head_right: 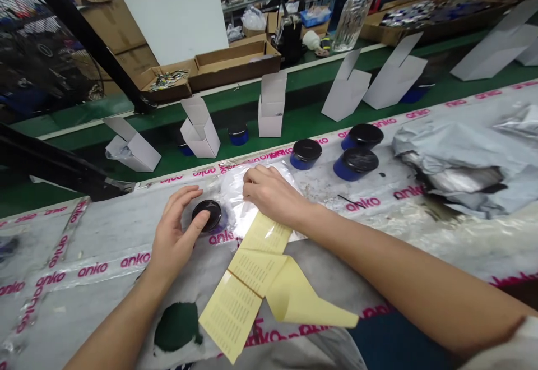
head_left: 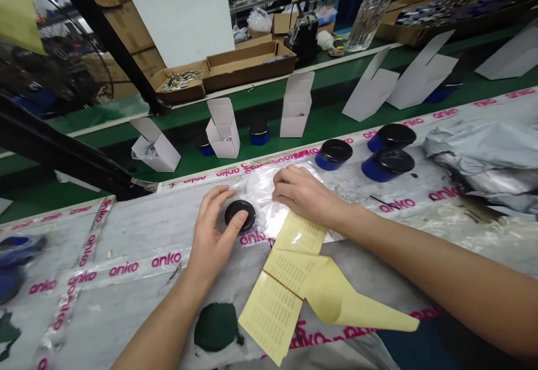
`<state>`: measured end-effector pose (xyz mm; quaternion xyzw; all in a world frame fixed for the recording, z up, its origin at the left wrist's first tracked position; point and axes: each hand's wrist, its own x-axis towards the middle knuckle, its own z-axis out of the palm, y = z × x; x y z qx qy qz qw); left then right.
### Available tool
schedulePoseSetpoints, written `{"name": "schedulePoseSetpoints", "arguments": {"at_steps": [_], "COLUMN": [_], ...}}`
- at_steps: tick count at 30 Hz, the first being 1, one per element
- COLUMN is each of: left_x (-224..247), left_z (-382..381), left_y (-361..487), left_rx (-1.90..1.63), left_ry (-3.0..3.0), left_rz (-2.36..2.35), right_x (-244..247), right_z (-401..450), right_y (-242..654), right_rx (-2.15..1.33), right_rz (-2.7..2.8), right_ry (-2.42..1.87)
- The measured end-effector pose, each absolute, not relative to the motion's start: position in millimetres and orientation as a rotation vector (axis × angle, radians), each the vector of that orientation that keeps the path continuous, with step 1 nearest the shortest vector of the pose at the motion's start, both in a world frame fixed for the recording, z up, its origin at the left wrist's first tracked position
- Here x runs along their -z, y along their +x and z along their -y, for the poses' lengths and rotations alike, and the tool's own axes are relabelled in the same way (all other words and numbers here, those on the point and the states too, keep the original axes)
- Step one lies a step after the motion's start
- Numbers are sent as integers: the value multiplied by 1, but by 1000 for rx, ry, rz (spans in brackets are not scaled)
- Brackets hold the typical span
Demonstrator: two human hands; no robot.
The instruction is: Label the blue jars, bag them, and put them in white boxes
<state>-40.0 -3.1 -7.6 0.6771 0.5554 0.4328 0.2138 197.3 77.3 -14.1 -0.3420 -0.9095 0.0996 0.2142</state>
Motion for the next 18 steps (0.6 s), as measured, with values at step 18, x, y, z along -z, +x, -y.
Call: {"name": "schedulePoseSetpoints", "arguments": {"at_steps": [18], "left_x": [-38], "left_z": [-75], "left_y": [-12], "left_rx": [-649], "left_ry": [1763], "left_rz": [-1278], "right_x": [4], "right_z": [-79], "right_y": [208], "right_rx": [-313], "right_rz": [2121], "right_ry": [-769]}}
